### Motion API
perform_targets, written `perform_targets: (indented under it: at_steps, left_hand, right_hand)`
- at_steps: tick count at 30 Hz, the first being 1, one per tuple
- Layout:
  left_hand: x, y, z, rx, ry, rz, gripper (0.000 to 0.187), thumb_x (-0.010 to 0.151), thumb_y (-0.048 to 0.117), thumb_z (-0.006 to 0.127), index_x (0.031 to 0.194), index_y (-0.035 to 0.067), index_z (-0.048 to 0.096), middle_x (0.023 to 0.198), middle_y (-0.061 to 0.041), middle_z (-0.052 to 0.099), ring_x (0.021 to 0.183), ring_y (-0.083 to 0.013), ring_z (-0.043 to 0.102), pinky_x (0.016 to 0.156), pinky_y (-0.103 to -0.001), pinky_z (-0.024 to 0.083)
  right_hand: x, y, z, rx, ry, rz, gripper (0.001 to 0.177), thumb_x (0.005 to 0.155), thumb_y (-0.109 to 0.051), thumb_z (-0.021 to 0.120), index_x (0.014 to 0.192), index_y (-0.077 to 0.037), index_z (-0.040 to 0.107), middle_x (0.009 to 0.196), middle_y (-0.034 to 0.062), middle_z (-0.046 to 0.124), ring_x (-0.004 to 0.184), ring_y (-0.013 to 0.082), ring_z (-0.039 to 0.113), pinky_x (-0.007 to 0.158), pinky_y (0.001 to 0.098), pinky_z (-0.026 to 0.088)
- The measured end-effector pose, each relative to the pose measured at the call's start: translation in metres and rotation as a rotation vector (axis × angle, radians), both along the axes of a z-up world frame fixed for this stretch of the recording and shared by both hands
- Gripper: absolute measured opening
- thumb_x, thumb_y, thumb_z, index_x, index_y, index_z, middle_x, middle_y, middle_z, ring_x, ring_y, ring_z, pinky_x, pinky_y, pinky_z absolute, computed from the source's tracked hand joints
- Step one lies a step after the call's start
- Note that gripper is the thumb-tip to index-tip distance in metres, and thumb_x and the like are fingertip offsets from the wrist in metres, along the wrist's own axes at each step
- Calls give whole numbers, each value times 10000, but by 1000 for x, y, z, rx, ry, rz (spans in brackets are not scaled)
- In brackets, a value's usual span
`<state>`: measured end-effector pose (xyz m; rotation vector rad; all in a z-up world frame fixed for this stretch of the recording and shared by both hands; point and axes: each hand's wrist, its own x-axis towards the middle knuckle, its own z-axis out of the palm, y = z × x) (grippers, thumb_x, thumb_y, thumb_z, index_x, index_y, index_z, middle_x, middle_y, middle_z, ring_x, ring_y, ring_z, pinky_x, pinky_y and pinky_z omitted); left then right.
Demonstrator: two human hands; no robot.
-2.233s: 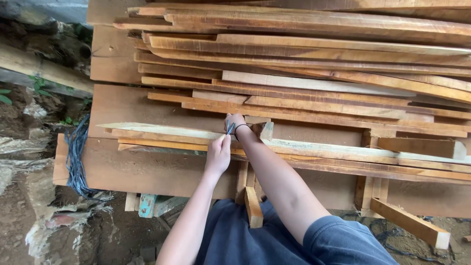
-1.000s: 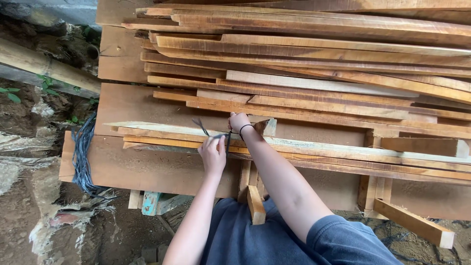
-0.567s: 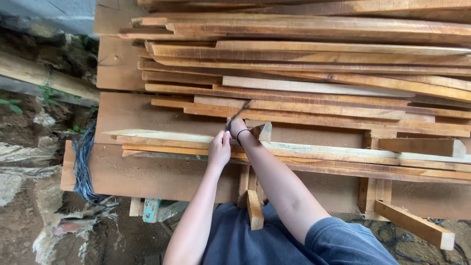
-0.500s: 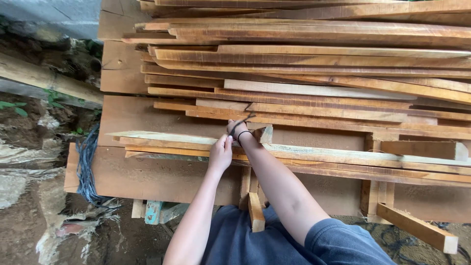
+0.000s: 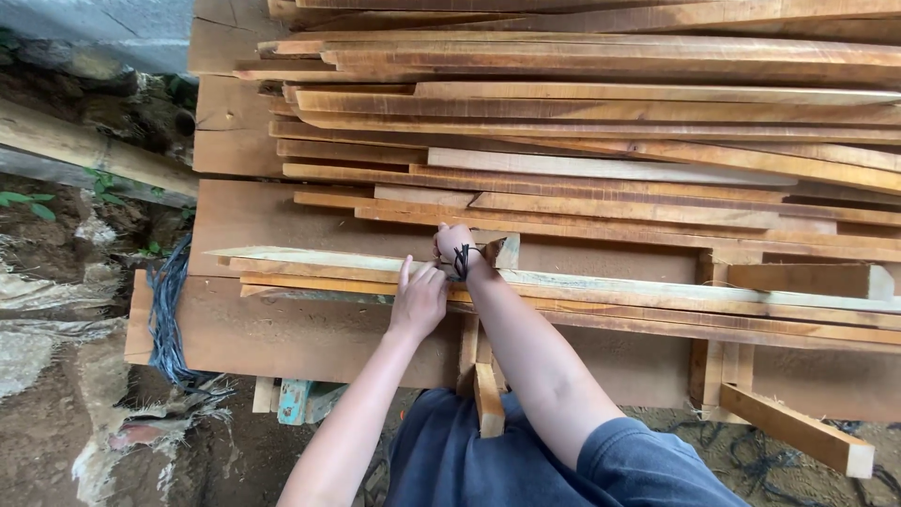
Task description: Bundling wood slats together using plastic ties.
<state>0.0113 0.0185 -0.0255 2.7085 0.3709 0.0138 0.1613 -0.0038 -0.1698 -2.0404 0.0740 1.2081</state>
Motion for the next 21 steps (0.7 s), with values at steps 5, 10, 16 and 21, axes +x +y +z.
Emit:
perform_targets:
  at_steps: [5,10,16,21]
  left_hand:
    - [5,0,-10,-6,12,10,146,975,252,526,874,151,553,906,-63,646,1149,-218,631,1180,-487,307]
    - [10,-10,1,51,34,50,182,988,282,547,877,143,582,867,-62,648,1107,-229,643,1180,-511,305]
    - [9,-13,-12,63,47,46,143,941,190,550,1012,113,647,1012,-101,712,1205,-241,635,1222,-526,245]
    - [8,-16,-2,38,122,67,320,905,146,532,1192,86,661,1195,-92,709,1321,-225,575,1258,-494,183]
  right_hand:
    - [1,0,-20,-7,-11,10,505,1009,-352,444,674,-130,750,545,32,675,640,200,712,642,322,576]
    - [0,-6,1,13,29,-57,486,1007,-358,489,724,-81,771,578,92,696,637,224,725,598,358,624]
    - [-7,-26,116,51,-201,112,512,993,-565,545,1073,-95,730,909,126,785,1112,336,697,1003,528,528]
    - [-21,-43,134,26,-375,230,700,1010,-389,599,1514,4,313,1212,347,680,1238,459,621,1084,577,492]
